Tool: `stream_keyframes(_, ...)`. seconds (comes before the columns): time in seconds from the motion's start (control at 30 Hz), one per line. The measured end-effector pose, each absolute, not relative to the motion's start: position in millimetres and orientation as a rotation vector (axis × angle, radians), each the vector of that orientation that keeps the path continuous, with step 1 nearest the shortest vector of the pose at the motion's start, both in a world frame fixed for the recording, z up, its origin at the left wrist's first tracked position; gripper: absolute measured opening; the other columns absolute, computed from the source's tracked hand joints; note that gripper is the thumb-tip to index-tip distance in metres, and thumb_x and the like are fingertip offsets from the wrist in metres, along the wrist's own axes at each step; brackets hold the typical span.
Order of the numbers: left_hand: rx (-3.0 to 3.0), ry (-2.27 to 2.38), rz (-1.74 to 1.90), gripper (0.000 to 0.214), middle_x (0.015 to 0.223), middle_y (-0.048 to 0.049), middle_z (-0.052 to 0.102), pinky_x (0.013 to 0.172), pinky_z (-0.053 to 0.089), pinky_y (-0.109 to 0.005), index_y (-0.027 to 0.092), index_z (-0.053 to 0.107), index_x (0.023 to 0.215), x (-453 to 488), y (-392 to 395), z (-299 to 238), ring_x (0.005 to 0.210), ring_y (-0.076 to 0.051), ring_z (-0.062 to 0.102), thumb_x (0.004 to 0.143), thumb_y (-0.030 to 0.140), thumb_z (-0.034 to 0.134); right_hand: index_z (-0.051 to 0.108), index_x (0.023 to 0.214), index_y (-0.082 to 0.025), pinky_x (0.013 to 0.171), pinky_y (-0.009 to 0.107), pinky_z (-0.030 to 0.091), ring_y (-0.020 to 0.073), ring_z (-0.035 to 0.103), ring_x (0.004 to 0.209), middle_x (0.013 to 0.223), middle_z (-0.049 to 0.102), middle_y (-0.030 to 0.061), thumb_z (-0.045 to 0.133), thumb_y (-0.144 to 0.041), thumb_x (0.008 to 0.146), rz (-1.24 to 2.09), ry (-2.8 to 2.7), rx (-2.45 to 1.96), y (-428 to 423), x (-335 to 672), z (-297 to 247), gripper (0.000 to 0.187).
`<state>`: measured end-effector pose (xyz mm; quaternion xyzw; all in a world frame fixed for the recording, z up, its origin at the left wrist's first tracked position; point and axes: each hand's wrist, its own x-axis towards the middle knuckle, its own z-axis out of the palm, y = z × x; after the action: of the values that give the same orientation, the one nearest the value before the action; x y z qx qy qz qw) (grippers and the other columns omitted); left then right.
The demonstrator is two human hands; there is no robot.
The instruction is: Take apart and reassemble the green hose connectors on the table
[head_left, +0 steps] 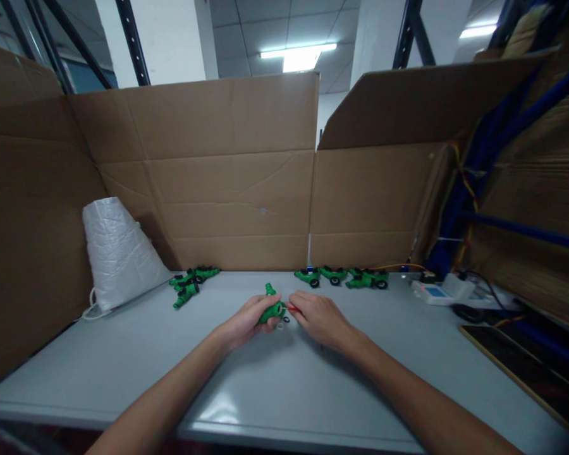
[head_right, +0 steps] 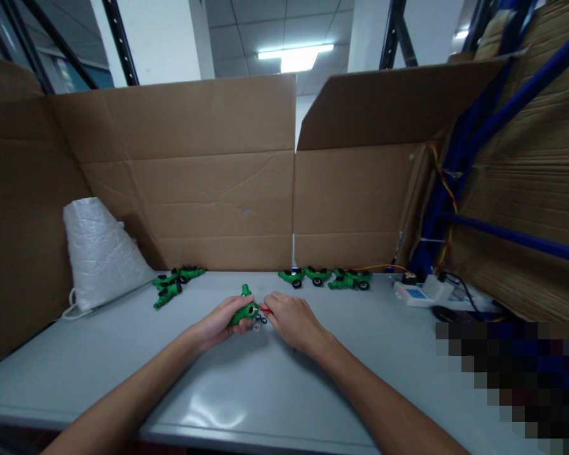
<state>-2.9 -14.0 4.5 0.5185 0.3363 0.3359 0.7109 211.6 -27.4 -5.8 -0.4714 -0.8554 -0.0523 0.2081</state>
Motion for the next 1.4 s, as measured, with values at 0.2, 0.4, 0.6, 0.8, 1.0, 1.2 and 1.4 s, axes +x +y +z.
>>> stream_keyframes(0.2, 1.076, 0.732, 0.834, 0.046, 0.063, 0.0049, 0.049, 0.049, 0.026, -0.020, 0.017, 0.053, 0.080, -3.6, -11.7, 8.0, 0.053, -0.007, 0.041, 0.086, 0.056, 0.077, 0.062, 0.097, -0.021, 0.067, 0.030, 0.034, 0.0191, 0.065, 0.080, 0.094, 0.071, 0.0049, 0.047, -0.036, 0.111, -0.081, -2.295, -1.284, -27.2, 208.0, -6.6, 0.025)
stream_keyframes(0.4, 1.005, 0.684, 0.845, 0.049, 0.055, 0.0065, 0.042, 0.048, 0.027, -0.021, 0.020, 0.044, 0.068, -7.8, -10.0, 18.3, 0.047, -0.006, 0.035, 0.086, 0.054, 0.075, 0.058, 0.099, -0.022, 0.070, 0.031, 0.040, 0.0204, 0.065, 0.078, 0.086, 0.070, 0.0045, 0.033, -0.033, 0.113, -0.016, -2.204, -1.191, -32.7, 206.5, 1.5, 0.030)
stream_keyframes(0.6, 1.027, 0.535, 0.810, 0.041, 0.044, 0.0081, 0.038, 0.047, 0.025, -0.023, 0.021, 0.049, 0.072, -9.8, -12.2, 17.6, 0.040, -0.007, 0.027, 0.093, 0.053, 0.064, 0.062, 0.110, -0.021, 0.076, 0.032, 0.048, 0.0214, 0.069, 0.088, 0.098, 0.072, 0.0082, 0.031, -0.032, 0.114, -0.008, -2.183, -1.002, -37.9, 201.4, -0.4, 0.033)
stream_keyframes(0.8, 1.002, 0.518, 0.825, 0.039, 0.041, 0.0085, 0.040, 0.045, 0.022, -0.023, 0.021, 0.051, 0.075, -9.3, -8.4, 11.0, 0.037, -0.007, 0.025, 0.092, 0.053, 0.065, 0.064, 0.117, -0.022, 0.077, 0.030, 0.049, 0.0206, 0.071, 0.092, 0.103, 0.075, 0.0089, 0.031, -0.034, 0.114, -0.039, -2.206, -0.893, -41.2, 196.9, -2.5, 0.035)
stream_keyframes(1.0, 1.056, 0.655, 1.011, 0.047, 0.045, 0.0082, 0.040, 0.046, 0.022, -0.023, 0.021, 0.045, 0.071, -6.8, -8.4, 10.0, 0.040, -0.007, 0.029, 0.088, 0.058, 0.069, 0.062, 0.114, -0.022, 0.071, 0.028, 0.043, 0.0200, 0.071, 0.083, 0.092, 0.076, 0.0057, 0.032, -0.035, 0.114, -0.025, -2.286, -1.044, -47.6, 193.3, 1.2, 0.033)
stream_keyframes(1.2, 1.269, 0.855, 1.159, 0.056, 0.049, 0.0063, 0.042, 0.047, 0.023, -0.024, 0.020, 0.045, 0.066, -3.4, -7.5, 6.8, 0.044, -0.007, 0.034, 0.087, 0.067, 0.068, 0.065, 0.102, -0.022, 0.069, 0.029, 0.039, 0.0204, 0.070, 0.082, 0.093, 0.076, 0.0061, 0.034, -0.036, 0.114, -0.089, -2.283, -1.154, -42.6, 192.9, 0.0, 0.036)
stream_keyframes(1.4, 1.374, 0.945, 1.178, 0.059, 0.055, 0.0049, 0.044, 0.048, 0.025, -0.024, 0.020, 0.048, 0.069, -3.1, -1.8, 1.1, 0.049, -0.009, 0.038, 0.086, 0.073, 0.066, 0.067, 0.102, -0.023, 0.068, 0.029, 0.037, 0.0196, 0.069, 0.081, 0.093, 0.075, 0.0045, 0.037, -0.036, 0.113, -0.130, -2.284, -1.206, -42.1, 193.9, 0.8, 0.034)
